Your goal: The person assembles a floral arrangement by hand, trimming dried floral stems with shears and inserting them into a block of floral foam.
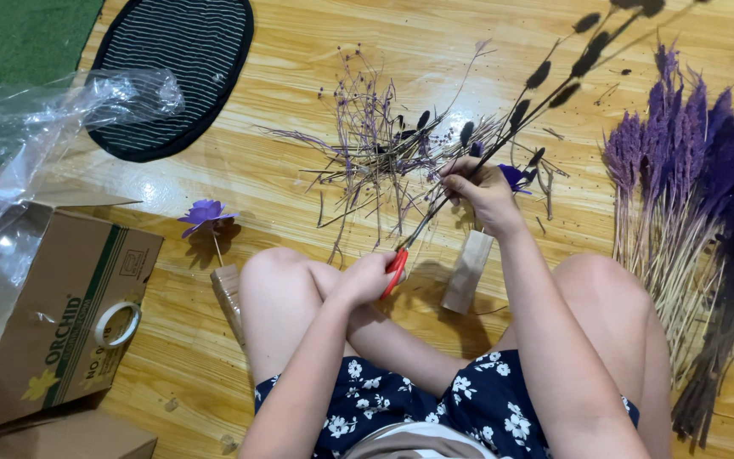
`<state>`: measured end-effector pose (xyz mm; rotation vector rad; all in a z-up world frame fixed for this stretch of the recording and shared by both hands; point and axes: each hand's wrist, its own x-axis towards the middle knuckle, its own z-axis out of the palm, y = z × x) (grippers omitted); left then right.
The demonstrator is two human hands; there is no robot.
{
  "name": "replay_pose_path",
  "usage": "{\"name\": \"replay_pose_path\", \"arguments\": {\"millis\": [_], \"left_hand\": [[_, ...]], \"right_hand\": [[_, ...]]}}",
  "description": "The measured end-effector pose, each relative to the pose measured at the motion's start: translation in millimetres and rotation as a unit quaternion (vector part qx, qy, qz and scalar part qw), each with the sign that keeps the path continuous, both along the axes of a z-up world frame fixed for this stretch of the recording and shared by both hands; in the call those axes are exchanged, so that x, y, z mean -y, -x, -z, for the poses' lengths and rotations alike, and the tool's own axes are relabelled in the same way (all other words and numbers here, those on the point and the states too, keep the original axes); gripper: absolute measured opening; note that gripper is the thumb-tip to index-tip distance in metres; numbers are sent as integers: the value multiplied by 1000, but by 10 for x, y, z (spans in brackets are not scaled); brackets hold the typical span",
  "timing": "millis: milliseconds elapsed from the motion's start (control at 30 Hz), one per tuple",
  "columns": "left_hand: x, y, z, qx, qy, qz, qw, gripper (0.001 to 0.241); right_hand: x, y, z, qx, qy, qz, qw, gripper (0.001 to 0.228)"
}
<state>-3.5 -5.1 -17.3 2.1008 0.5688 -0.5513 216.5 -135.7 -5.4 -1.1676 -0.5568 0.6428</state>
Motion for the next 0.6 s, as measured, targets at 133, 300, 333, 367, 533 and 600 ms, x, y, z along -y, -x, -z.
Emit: {"name": "replay_pose_path", "arguments": {"millis": [133, 300, 333, 367, 533, 600], "left_hand": [[28, -9, 224, 30, -11, -8, 999, 31], [43, 26, 396, 74, -2, 6, 997, 25], [15, 43, 424, 69, 7, 24, 997, 27], [-12, 58, 451, 64, 16, 43, 997, 30], [-176, -18, 656, 145, 174, -144, 963, 25], [-169, -171, 559, 227, 194, -207, 932, 23]], "right_hand": [[-12, -66, 69, -19, 11, 13, 1000, 13], [58, -63, -115, -19, 43, 10, 999, 12], [66, -57, -162, -15, 50, 22, 998, 12], [75, -52, -208, -11, 58, 35, 998, 12], [26, -25, -88, 15, 84, 44, 995, 18], [-66, 8, 15, 29, 88, 43, 995, 20]]}}
